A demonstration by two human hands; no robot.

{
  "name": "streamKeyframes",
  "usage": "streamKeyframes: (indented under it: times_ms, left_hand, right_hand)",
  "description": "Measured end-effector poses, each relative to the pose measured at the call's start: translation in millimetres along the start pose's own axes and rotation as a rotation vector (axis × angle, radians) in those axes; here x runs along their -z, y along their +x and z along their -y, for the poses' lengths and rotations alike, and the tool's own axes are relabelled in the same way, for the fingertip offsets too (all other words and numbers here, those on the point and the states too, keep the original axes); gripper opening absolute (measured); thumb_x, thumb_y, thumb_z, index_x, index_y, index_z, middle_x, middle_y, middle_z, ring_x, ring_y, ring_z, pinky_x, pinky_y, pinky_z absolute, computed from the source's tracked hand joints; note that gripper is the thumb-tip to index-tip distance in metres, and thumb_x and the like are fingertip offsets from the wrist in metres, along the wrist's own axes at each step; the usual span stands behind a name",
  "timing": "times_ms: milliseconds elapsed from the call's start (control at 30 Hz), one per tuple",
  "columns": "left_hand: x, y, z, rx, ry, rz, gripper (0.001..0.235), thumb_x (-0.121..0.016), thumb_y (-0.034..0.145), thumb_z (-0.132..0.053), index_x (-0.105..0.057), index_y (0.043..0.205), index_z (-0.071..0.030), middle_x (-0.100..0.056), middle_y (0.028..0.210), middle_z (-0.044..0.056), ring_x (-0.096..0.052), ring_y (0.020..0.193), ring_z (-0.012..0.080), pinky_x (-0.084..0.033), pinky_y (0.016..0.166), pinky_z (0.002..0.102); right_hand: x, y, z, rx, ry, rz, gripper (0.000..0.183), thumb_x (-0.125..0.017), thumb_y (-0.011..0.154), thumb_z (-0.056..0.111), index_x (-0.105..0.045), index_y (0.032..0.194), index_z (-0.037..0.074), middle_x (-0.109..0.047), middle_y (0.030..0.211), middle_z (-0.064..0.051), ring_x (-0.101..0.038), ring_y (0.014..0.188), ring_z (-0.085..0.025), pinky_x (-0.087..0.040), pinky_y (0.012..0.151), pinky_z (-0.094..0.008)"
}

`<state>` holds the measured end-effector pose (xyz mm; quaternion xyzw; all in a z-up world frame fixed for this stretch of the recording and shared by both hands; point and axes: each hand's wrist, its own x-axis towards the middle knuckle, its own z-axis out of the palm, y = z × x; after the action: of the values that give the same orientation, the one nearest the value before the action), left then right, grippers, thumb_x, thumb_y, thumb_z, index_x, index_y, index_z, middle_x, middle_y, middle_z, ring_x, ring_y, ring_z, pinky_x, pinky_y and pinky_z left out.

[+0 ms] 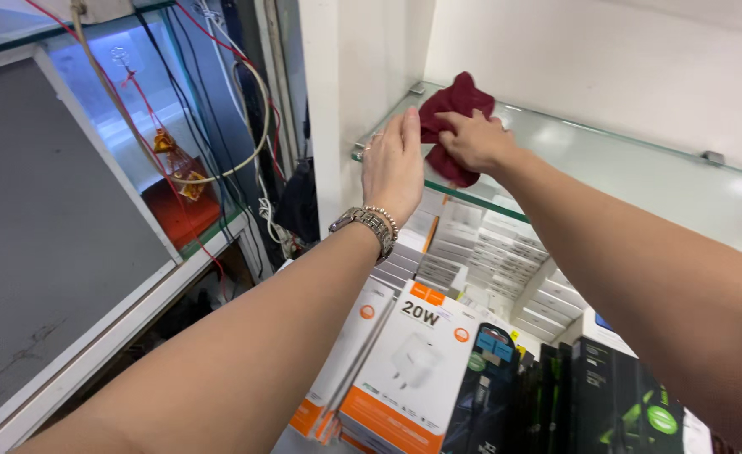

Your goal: The person removes stacks of boxed electronic accessories from a glass shelf and places them on a table. They then wipe the empty shelf with a red cloth and return the boxes to the shelf one by one.

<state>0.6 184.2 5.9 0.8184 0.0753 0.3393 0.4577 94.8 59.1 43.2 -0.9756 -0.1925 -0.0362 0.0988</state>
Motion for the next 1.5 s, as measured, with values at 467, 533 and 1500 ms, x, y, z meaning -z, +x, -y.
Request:
streamKeyframes:
  times_ms: [467,533,1500]
  left_hand:
    - [3,5,-7,0.025,-0.193,0.151,0.057,-0.032,0.103,-0.049,-0.060,0.133,-0.009,-0.069,0.121,0.021,-0.058,0.121,0.0381,-0.042,0.104,0.048]
    - [9,5,-7,0.118,-0.199,0.228,0.060,-0.030,0.102,-0.051,-0.058,0.137,-0.011,-0.072,0.119,0.021,-0.061,0.120,0.0379,-0.044,0.104,0.047]
    - [-84,-8,-49,-0.126,-0.146,0.117,0.057,-0.035,0.107,-0.046,-0.047,0.149,-0.010,-0.064,0.139,0.014,-0.038,0.147,0.0410,-0.024,0.123,0.049]
  right_hand:
    - [8,-25,-172,-0.165,-0.174,-0.137,0.067,-0.064,0.086,0.046,-0.050,0.152,0.047,-0.048,0.147,-0.023,-0.060,0.122,-0.047,-0.051,0.106,-0.051]
    - [12,-8,-174,-0.414,-0.163,-0.137,0.059,-0.053,0.094,0.060,-0.047,0.150,0.043,-0.040,0.152,-0.022,-0.046,0.131,-0.050,-0.040,0.107,-0.059]
    - [5,-127,-160,-0.104,0.006,-0.156,0.046,-0.058,0.097,0.040,-0.059,0.143,0.039,-0.061,0.133,-0.021,-0.056,0.127,-0.042,-0.045,0.110,-0.050]
